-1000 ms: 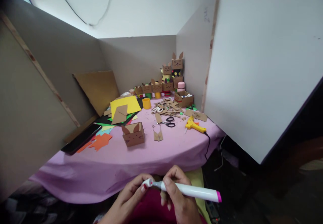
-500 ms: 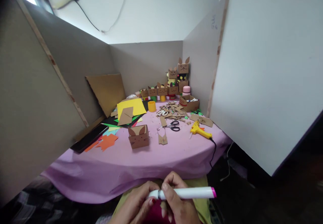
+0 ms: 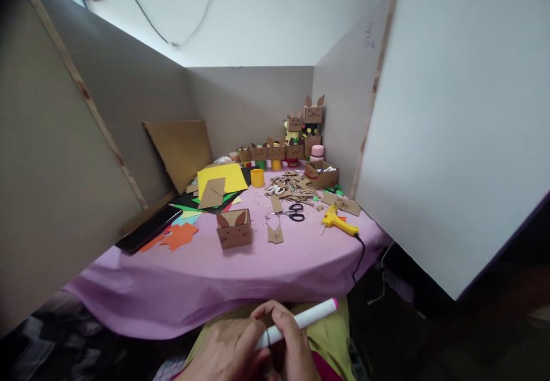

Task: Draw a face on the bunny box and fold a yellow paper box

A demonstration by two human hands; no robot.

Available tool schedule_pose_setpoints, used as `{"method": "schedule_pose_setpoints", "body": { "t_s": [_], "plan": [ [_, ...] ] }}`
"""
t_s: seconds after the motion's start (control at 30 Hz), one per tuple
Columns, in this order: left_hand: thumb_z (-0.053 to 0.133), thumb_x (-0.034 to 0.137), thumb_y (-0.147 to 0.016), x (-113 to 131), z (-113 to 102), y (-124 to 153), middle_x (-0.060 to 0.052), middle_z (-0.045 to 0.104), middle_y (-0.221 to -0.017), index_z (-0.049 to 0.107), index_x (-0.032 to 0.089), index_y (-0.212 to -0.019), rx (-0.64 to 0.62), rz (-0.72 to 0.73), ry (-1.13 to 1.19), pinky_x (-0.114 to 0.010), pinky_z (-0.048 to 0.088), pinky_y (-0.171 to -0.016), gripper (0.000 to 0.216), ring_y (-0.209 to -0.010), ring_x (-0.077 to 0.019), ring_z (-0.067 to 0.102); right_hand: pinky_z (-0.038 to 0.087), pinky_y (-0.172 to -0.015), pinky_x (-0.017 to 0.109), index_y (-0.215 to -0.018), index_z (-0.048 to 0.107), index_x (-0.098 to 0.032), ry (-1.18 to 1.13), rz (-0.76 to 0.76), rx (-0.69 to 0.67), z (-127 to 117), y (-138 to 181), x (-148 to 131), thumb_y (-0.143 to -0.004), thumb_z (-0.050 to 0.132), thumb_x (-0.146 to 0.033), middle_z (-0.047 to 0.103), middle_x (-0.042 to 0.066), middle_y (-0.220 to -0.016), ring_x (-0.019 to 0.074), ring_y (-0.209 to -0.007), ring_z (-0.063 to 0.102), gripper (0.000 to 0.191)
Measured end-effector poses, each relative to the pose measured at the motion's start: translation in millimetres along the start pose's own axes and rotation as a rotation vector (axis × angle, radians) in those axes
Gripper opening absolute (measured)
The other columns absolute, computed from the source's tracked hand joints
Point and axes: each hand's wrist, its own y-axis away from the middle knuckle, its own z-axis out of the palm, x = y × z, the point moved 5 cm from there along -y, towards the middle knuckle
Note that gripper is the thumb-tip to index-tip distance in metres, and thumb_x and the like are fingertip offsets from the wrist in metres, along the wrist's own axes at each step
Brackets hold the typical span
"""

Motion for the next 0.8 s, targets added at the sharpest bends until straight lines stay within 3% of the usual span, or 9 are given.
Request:
{"method": "schedule_pose_setpoints", "body": {
  "t_s": [0.13, 0.23, 0.37, 0.43, 0.5, 0.63, 0.7, 0.8],
  "plan": [
    [0.044, 0.024, -0.087, 3.2, -2.9, -4.3, -0.008, 0.071, -0.075, 0.054, 0.015, -0.088, -0.059, 0.021, 0.050, -0.025, 0.040, -0.050, 0.014, -0.059, -0.0193, 0.065, 0.035, -0.042, 0.015, -0.084, 0.064, -0.015, -0.107, -0.012, 0.028, 3.6, -1.3, 10.6, -0.070, 0.053, -0.053, 0.055, -0.001, -0.053, 0.0080, -0.045, 0.047, 0.041],
    [0.048, 0.020, -0.084, -0.8, -9.3, -9.7, -0.011, 0.072, -0.084, 0.057, 0.014, -0.096, -0.058, -0.083, 0.206, -0.025, 0.042, -0.057, 0.016, -0.070, -0.0213, 0.067, 0.040, -0.046, 0.017, -0.087, 0.065, -0.016, -0.119, -0.023, 0.033, 3.6, -8.1, 16.4, -0.069, 0.055, -0.054, 0.061, 0.002, -0.062, 0.0106, -0.052, 0.053, 0.042],
    [0.044, 0.027, -0.087, -16.7, -10.0, -9.2, -0.005, 0.070, -0.085, 0.057, 0.019, -0.092, -0.013, -0.314, 0.629, -0.020, 0.041, -0.060, 0.016, -0.070, -0.0152, 0.063, 0.027, -0.029, 0.014, -0.093, 0.060, -0.019, -0.053, 0.056, -0.046, -2.7, -18.8, 14.8, -0.068, 0.057, -0.064, 0.058, -0.001, -0.053, 0.0083, -0.034, 0.046, 0.051],
    [0.042, 0.031, -0.088, -26.8, -6.6, -6.1, -0.002, 0.066, -0.073, 0.056, 0.018, -0.083, 0.042, -0.387, 0.735, -0.019, 0.038, -0.057, 0.019, -0.063, -0.0129, 0.057, 0.023, -0.028, 0.012, -0.098, 0.058, -0.019, -0.043, -0.038, -0.027, -11.1, -19.7, -1.5, -0.068, 0.056, -0.068, 0.057, -0.003, -0.048, 0.0064, -0.031, 0.043, 0.057],
    [0.044, 0.035, -0.086, -35.7, -2.4, -3.4, 0.000, 0.059, -0.066, 0.054, 0.017, -0.077, 0.093, -0.421, 0.770, -0.020, 0.035, -0.056, 0.022, -0.060, -0.0123, 0.049, 0.025, -0.031, 0.011, -0.100, 0.057, -0.021, -0.048, -0.181, 0.078, -22.2, -16.1, -22.6, -0.069, 0.060, -0.063, 0.055, -0.005, -0.047, 0.0050, -0.033, 0.043, 0.052],
    [0.045, 0.041, -0.084, -46.4, 5.9, -2.0, 0.003, 0.047, -0.062, 0.051, 0.017, -0.073, 0.130, -0.430, 0.891, -0.021, 0.030, -0.054, 0.027, -0.058, -0.0114, 0.039, 0.025, -0.033, 0.011, -0.073, 0.057, -0.019, 0.045, -0.291, 0.226, -28.9, -9.0, -42.1, -0.071, 0.066, -0.051, 0.052, -0.006, -0.042, 0.0038, -0.034, 0.043, 0.034],
    [0.047, 0.045, -0.082, -53.3, 10.1, -1.3, 0.004, 0.045, -0.062, 0.050, 0.017, -0.073, 0.152, -0.451, 0.983, -0.021, 0.030, -0.054, 0.030, -0.058, -0.0114, 0.038, 0.022, -0.031, 0.011, -0.064, 0.052, -0.017, 0.092, -0.292, 0.214, -23.8, -11.6, -38.3, -0.073, 0.062, -0.055, 0.051, -0.006, -0.037, 0.0033, -0.030, 0.038, 0.039],
    [0.052, 0.053, -0.077, -68.3, 23.3, 0.9, 0.006, 0.041, -0.058, 0.048, 0.018, -0.071, 0.159, -0.540, 1.186, -0.021, 0.029, -0.051, 0.036, -0.055, -0.0105, 0.035, 0.019, -0.029, 0.012, -0.069, 0.051, -0.018, 0.131, -0.259, 0.127, -14.8, -22.6, -26.7, -0.071, 0.059, -0.062, 0.052, -0.005, -0.036, 0.0033, -0.025, 0.036, 0.045]
  ]
}}
